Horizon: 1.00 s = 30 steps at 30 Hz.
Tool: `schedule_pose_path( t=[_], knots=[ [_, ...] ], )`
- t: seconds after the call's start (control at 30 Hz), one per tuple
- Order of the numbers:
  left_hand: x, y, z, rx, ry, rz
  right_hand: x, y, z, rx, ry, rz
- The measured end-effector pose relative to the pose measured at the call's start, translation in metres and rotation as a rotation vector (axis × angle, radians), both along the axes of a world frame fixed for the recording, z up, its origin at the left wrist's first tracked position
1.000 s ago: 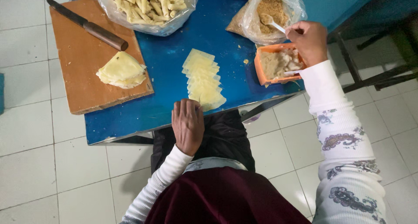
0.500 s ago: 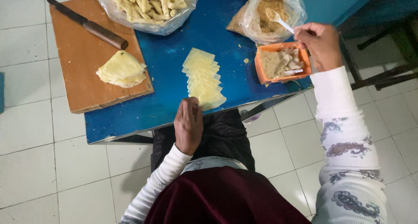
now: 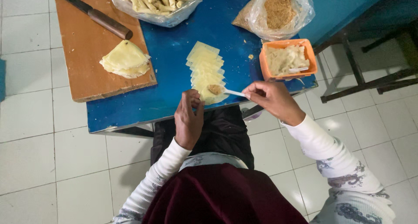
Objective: The person sits at a blue table assembling thin yellow pastry sheets. They spoon brown sugar from a plastic bag and paste-like filling from an orange container onto a sheet, then fold and stack the sheets by hand, repeating the process for successive pieces.
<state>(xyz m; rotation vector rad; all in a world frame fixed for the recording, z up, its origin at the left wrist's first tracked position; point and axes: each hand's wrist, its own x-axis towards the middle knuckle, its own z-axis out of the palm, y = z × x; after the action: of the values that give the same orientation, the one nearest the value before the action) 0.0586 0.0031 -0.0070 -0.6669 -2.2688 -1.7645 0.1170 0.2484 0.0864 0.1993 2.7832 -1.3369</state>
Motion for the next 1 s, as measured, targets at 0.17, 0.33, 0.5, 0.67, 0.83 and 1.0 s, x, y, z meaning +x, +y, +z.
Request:
schedule_pose_path(
  t=[0.17, 0.33, 0.5, 0.67, 0.83, 1.0],
  knots=[
    [-0.002, 0.002, 0.002, 0.003, 0.064, -0.021, 0.002, -0.014, -0.004, 0.201, 0.168, 0.062],
    [-0.002, 0.004, 0.004, 0.015, 0.056, -0.049, 0.002, -0.014, -0.005, 0.539, 0.561, 0.261],
    [-0.007, 0.005, 0.005, -0.024, 0.131, -0.041, 0.005, -0.009, -0.003, 0.652, 0.696, 0.314],
    [-0.008, 0.003, 0.008, -0.062, 0.089, -0.095, 0.014, -0.008, -0.002, 0.733, 0.747, 0.298],
    [-0.009, -0.007, 0.016, -0.079, 0.109, -0.219, 0.025, 0.002, 0.006, 0.646, 0.677, 0.129],
    [-0.014, -0.010, 0.019, -0.160, 0.165, -0.244, 0.008, 0.058, 0.026, 0.577, 0.628, -0.209]
  ],
)
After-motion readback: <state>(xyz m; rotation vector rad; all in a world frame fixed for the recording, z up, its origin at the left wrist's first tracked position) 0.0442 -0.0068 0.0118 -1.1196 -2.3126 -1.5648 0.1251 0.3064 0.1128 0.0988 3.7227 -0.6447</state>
